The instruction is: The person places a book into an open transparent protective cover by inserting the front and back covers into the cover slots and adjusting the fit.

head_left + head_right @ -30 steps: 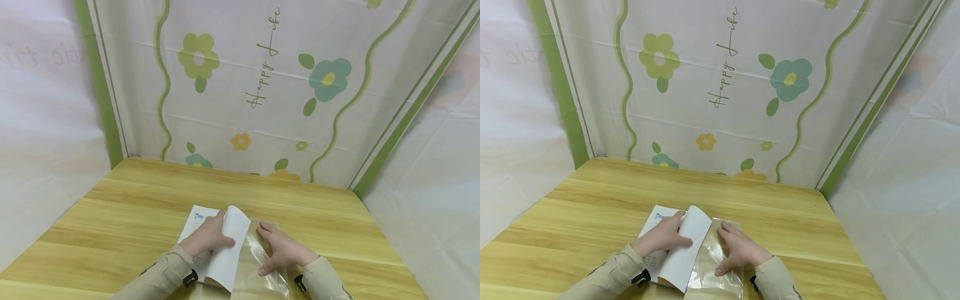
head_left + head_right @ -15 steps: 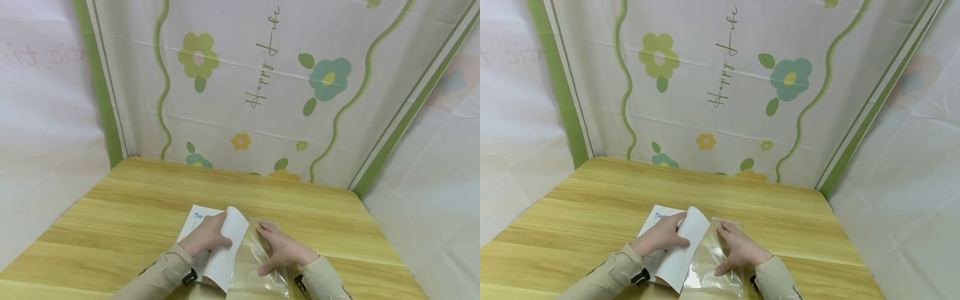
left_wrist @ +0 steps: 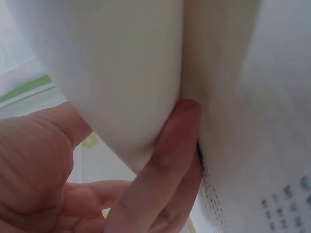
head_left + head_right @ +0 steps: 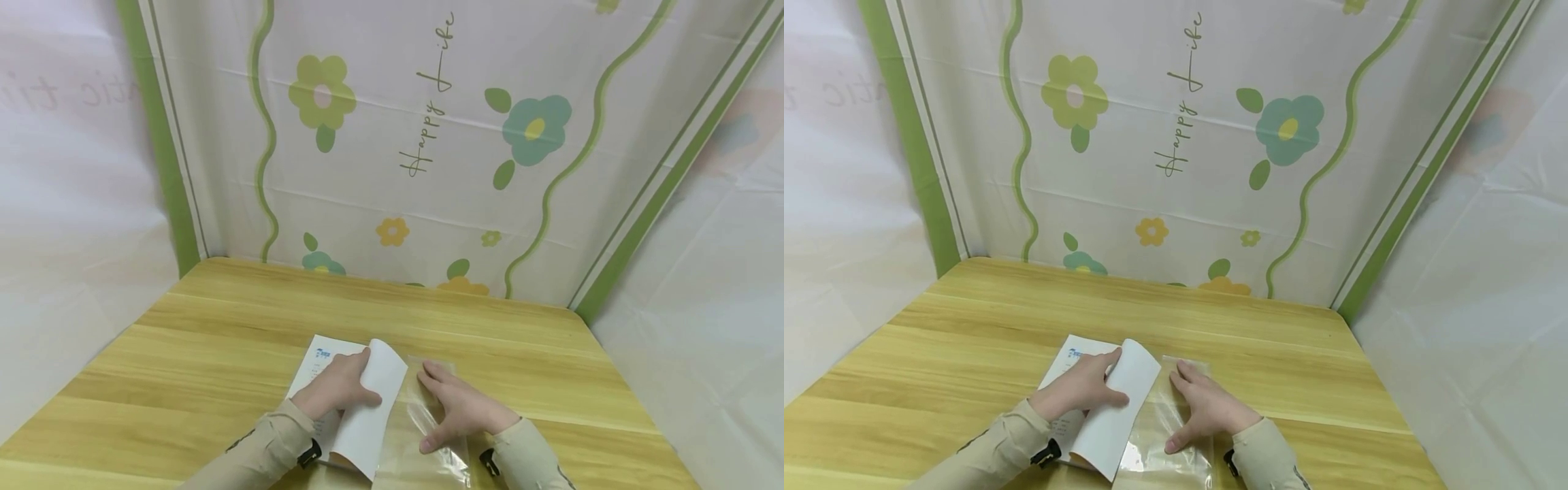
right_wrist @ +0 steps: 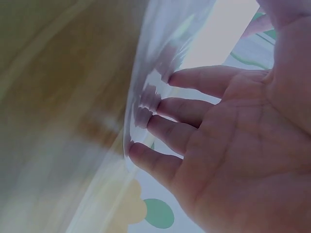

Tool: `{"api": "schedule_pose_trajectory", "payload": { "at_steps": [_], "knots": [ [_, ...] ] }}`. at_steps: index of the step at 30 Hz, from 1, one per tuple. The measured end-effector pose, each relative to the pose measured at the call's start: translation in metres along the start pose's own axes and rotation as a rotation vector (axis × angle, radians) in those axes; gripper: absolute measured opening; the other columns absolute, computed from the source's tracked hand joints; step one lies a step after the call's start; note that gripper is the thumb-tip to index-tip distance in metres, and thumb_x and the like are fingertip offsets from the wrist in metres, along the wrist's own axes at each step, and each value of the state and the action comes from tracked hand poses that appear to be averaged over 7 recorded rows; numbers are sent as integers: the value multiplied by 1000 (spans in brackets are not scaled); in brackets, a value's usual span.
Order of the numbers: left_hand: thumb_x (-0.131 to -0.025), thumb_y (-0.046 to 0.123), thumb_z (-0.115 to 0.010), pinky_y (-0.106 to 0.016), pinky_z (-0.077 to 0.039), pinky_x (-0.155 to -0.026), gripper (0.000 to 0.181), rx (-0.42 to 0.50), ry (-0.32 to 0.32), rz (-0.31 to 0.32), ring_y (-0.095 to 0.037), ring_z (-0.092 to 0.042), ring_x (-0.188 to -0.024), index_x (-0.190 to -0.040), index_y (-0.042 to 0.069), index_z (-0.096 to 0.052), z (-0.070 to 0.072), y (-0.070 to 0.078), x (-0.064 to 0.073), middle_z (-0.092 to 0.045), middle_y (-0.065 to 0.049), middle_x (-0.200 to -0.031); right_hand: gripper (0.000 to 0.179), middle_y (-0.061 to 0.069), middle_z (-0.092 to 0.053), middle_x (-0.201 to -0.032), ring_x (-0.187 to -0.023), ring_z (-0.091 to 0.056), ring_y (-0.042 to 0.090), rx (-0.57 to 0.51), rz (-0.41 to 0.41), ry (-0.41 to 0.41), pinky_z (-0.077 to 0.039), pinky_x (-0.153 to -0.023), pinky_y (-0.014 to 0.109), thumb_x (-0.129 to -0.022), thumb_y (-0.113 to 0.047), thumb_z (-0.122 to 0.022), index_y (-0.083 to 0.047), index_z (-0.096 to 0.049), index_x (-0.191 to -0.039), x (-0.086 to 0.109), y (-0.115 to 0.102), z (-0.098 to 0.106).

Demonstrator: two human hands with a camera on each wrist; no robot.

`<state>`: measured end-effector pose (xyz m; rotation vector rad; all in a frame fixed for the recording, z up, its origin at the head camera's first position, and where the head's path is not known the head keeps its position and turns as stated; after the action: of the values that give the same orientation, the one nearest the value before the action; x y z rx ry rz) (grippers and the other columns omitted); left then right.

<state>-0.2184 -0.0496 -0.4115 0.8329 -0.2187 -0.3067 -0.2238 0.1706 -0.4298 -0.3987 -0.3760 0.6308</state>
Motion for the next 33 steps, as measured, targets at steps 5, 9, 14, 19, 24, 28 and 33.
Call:
{"api": "schedule_pose_trajectory", "payload": {
  "at_steps": [5,9,14,19,24,28,33],
  "knots": [
    [-77,19,-82,-31,-51,-45,95,-10,7,11,-17,-58,-55,-147,-14,-27,-2,-1,1,-62,-20,-98,130,24,-9,-159,-144,-13,41,36,7,11,-19,-112,58,-59,-64,-82,6,-24,-152,0,-2,-2],
    [-76,23,-83,-32,-52,-53,95,-50,11,27,-18,-58,-64,-147,-13,-30,-2,1,1,-61,-27,-113,129,24,-10,-159,-144,-14,41,36,2,17,-19,-112,58,-59,-63,-82,6,-24,-152,0,-3,-2],
    [-77,27,-83,-32,-52,-53,95,-73,9,35,-18,-58,-63,-148,-11,-30,-2,1,2,-60,-29,-116,129,25,-10,-159,-144,-14,41,34,2,19,-19,-112,57,-59,-63,-83,6,-25,-151,0,-4,-2],
    [-79,26,-82,-32,-50,-42,95,-31,-16,45,-18,-57,-50,-150,-8,-28,-3,1,4,-62,-25,-105,127,30,-12,-157,-143,-13,44,3,21,34,-19,-111,60,-59,-58,-86,5,-26,-152,0,-9,-3],
    [-79,29,-82,-33,-49,-39,97,-37,-12,59,-19,-55,-47,-151,-6,-27,-5,2,6,-60,-23,-95,123,34,-13,-155,-143,-11,47,2,35,34,-19,-110,63,-61,-57,-86,2,-29,-152,1,-13,-4],
    [-80,31,-81,-33,-49,-38,100,-21,-34,65,-20,-56,-49,-153,-4,-22,-8,2,6,-59,-24,-94,120,33,-11,-155,-143,-10,46,2,30,31,-18,-110,64,-61,-57,-86,-1,-32,-152,1,-13,-4],
    [-85,35,-78,-34,-49,-40,102,4,-88,60,-20,-56,-48,-155,-4,-14,-10,1,5,-58,-17,-87,118,33,-11,-156,-143,-10,46,2,33,24,-19,-110,64,-62,-56,-86,-1,-33,-151,1,-14,-4]
  ]
}}
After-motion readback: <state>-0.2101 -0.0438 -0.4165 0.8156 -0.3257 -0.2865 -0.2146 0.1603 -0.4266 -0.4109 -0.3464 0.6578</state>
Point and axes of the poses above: each hand's wrist, its own x-axis away from the middle knuckle, its own z-axis out of the back of the hand, y = z × x, the point moved 4 cm from there along -x, towards the middle knuckle
